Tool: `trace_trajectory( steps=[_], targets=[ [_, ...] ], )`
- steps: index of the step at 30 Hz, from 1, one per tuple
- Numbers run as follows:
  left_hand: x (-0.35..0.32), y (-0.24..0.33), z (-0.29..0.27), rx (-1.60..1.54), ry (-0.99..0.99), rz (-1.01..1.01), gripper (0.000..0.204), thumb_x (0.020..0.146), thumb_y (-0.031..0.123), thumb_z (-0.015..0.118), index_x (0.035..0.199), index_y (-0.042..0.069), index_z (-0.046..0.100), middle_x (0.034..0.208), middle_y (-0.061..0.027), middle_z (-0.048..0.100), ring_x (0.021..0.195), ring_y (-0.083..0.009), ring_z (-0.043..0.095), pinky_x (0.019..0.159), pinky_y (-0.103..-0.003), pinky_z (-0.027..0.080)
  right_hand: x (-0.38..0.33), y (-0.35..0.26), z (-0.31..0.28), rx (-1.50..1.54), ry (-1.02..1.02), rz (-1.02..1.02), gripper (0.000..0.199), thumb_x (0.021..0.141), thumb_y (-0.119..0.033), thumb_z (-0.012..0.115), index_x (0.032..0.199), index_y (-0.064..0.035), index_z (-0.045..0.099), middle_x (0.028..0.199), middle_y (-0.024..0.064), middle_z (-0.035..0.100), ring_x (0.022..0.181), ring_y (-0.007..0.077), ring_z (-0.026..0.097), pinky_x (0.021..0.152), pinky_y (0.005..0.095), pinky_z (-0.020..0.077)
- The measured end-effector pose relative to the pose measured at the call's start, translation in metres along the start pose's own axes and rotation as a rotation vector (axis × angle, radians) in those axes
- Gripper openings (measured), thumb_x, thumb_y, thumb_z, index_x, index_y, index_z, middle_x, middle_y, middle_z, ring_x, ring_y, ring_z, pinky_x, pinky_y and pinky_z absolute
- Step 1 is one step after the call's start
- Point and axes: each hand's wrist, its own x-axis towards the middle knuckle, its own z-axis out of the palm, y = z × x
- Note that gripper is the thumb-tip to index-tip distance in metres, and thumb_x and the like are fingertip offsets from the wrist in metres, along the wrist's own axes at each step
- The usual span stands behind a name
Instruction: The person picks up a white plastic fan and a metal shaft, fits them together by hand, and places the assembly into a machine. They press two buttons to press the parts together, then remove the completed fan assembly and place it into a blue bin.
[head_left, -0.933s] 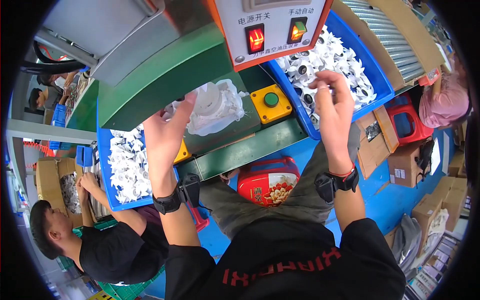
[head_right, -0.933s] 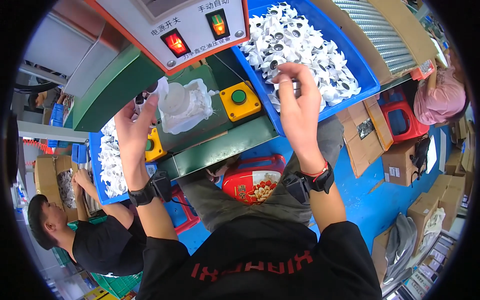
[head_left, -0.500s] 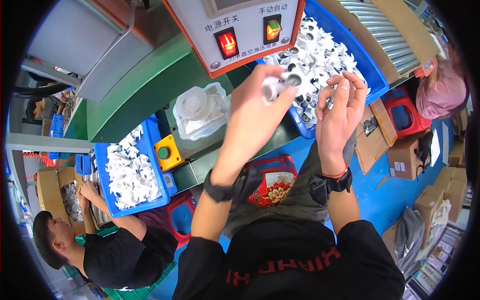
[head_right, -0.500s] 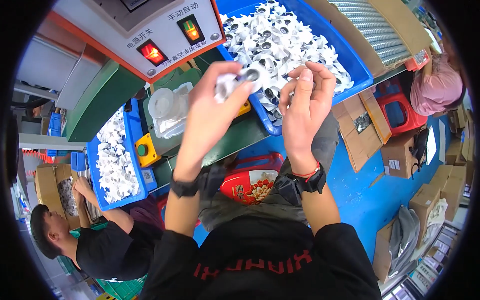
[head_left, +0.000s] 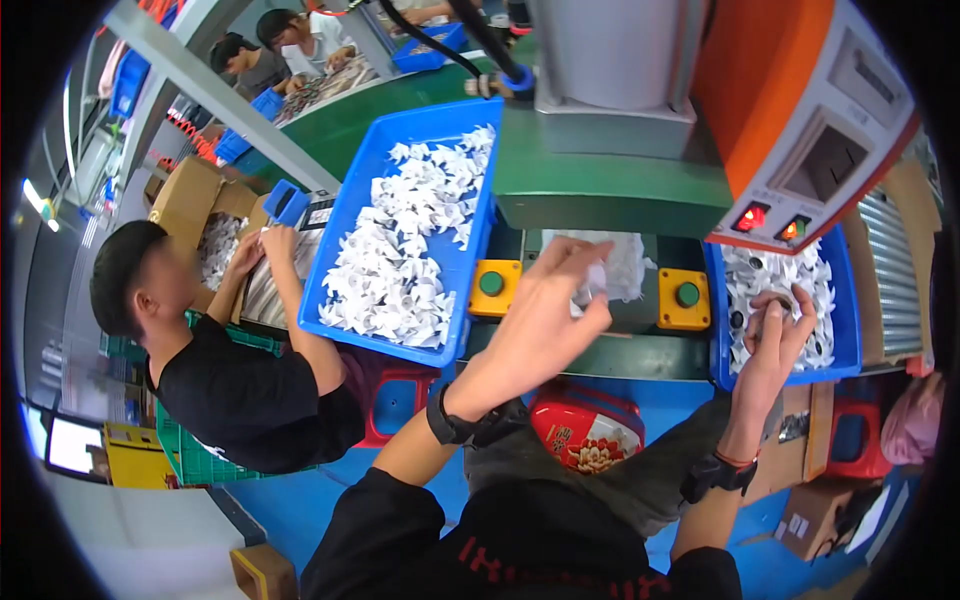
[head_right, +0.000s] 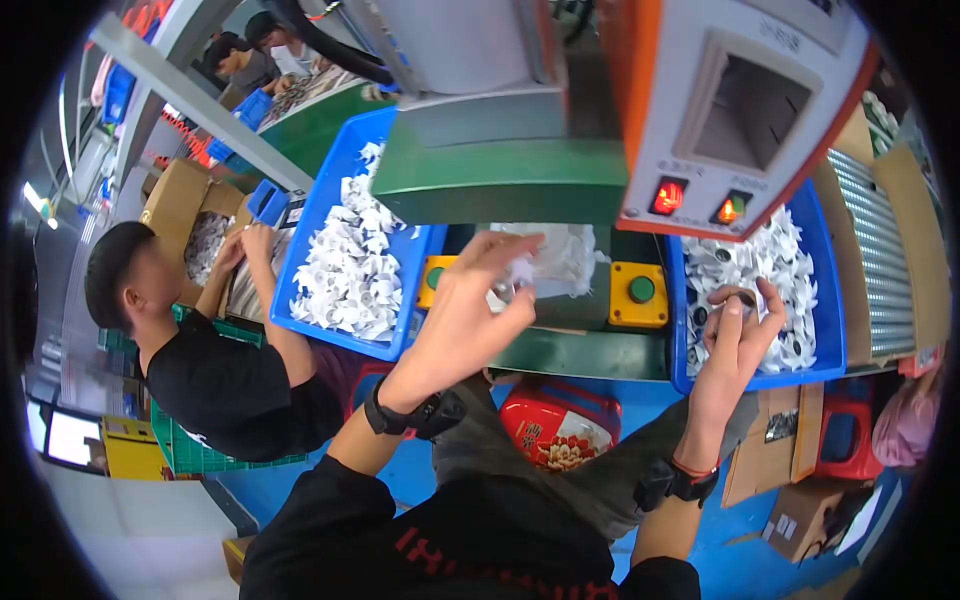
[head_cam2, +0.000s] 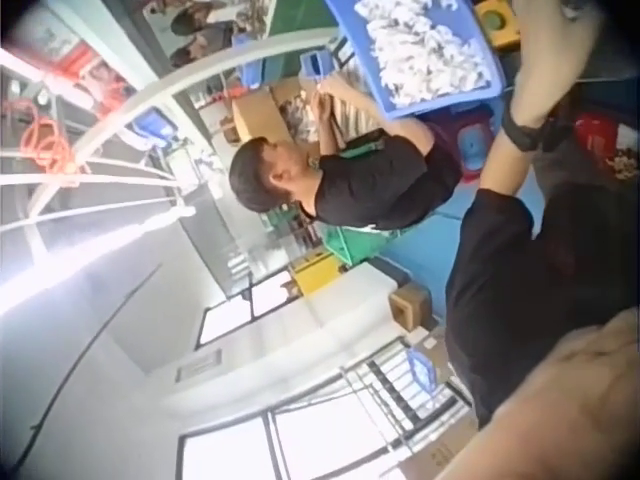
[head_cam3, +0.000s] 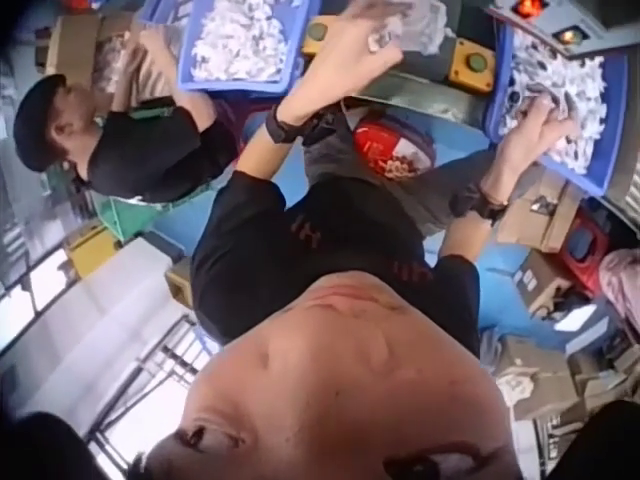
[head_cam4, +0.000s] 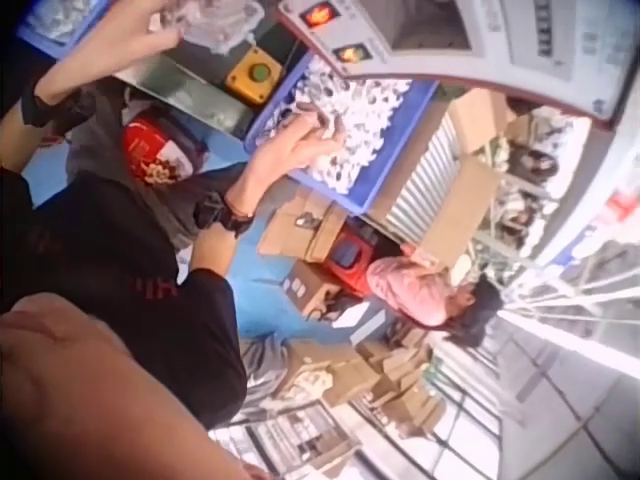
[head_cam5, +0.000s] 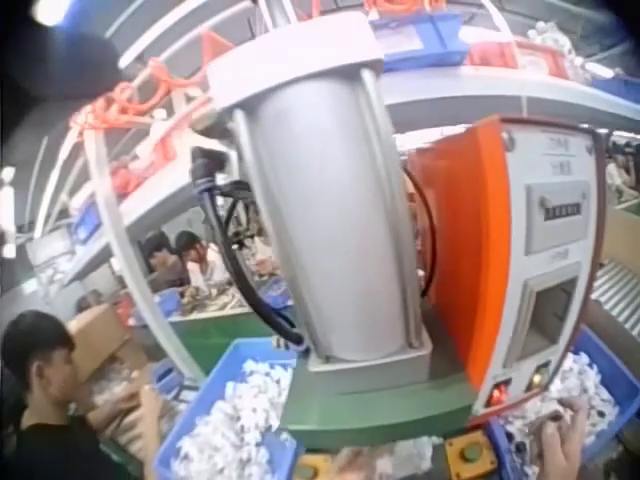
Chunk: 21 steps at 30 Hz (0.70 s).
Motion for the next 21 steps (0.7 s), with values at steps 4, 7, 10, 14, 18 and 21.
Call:
trace_trajectory(
  steps=[4,7,10,14,18,21],
  targets=[
    [0.018,-0.014,-0.018,0.212,0.123,-0.084,0.03,0.086,0.01,0.061,0.113,-0.001,0.06,0.11,-0.0244,0.057,0.092,-0.0413,0.061,0.074,-0.045,0.052,0.002,-0.001,0.005,-0.041,-0.034,0.041,0.03,0.099,-0.014,0.053,0.124,-0.0042,0.039,0.094,0.0076,0.06,0.065,0.0041,0.04,0.053,0.0177,0.0296],
    [0.028,-0.03,-0.013,0.394,-0.125,-0.171,0.025,0.086,0.015,0.062,0.107,0.0,0.062,0.108,-0.0234,0.058,0.09,-0.0407,0.06,0.068,-0.048,0.052,0.003,0.003,0.0,-0.089,-0.064,0.036,0.028,0.099,-0.014,0.054,0.121,-0.0045,0.04,0.093,0.0072,0.06,0.065,0.0043,0.039,0.055,0.0177,0.0301],
    [0.038,-0.033,-0.008,0.467,-0.14,-0.102,0.028,0.086,0.023,0.064,0.105,0.002,0.063,0.104,-0.0212,0.06,0.087,-0.0398,0.062,0.066,-0.048,0.053,0.002,0.012,-0.007,-0.155,-0.119,0.009,0.025,0.099,-0.013,0.054,0.118,-0.005,0.041,0.092,0.0066,0.06,0.066,0.0043,0.04,0.057,0.0179,0.0308],
    [0.04,-0.036,0.01,0.589,-0.009,0.14,0.034,0.086,0.032,0.066,0.103,0.003,0.063,0.1,-0.0186,0.063,0.082,-0.0386,0.065,0.064,-0.047,0.054,0.001,0.011,-0.006,-0.22,-0.123,-0.03,0.024,0.099,-0.013,0.054,0.119,-0.0042,0.043,0.088,0.0045,0.058,0.066,0.0049,0.041,0.058,0.0187,0.0324],
    [0.041,-0.035,0.017,0.66,0.005,0.181,0.041,0.084,0.038,0.068,0.106,0.004,0.062,0.1,-0.0175,0.063,0.082,-0.0377,0.067,0.063,-0.045,0.054,-0.001,-0.001,0.003,-0.198,-0.177,0.027,0.028,0.098,-0.014,0.056,0.122,-0.0026,0.049,0.083,0.0013,0.053,0.068,0.0047,0.042,0.059,0.019,0.0336],
    [0.041,-0.028,0.018,0.662,-0.113,0.074,0.046,0.083,0.039,0.069,0.111,0.004,0.059,0.101,-0.0177,0.063,0.085,-0.0376,0.066,0.063,-0.045,0.054,-0.002,-0.017,0.022,-0.254,-0.275,0.076,0.031,0.094,-0.015,0.06,0.122,-0.002,0.058,0.081,-0.0013,0.05,0.07,0.0047,0.044,0.06,0.0194,0.0357]
  ],
)
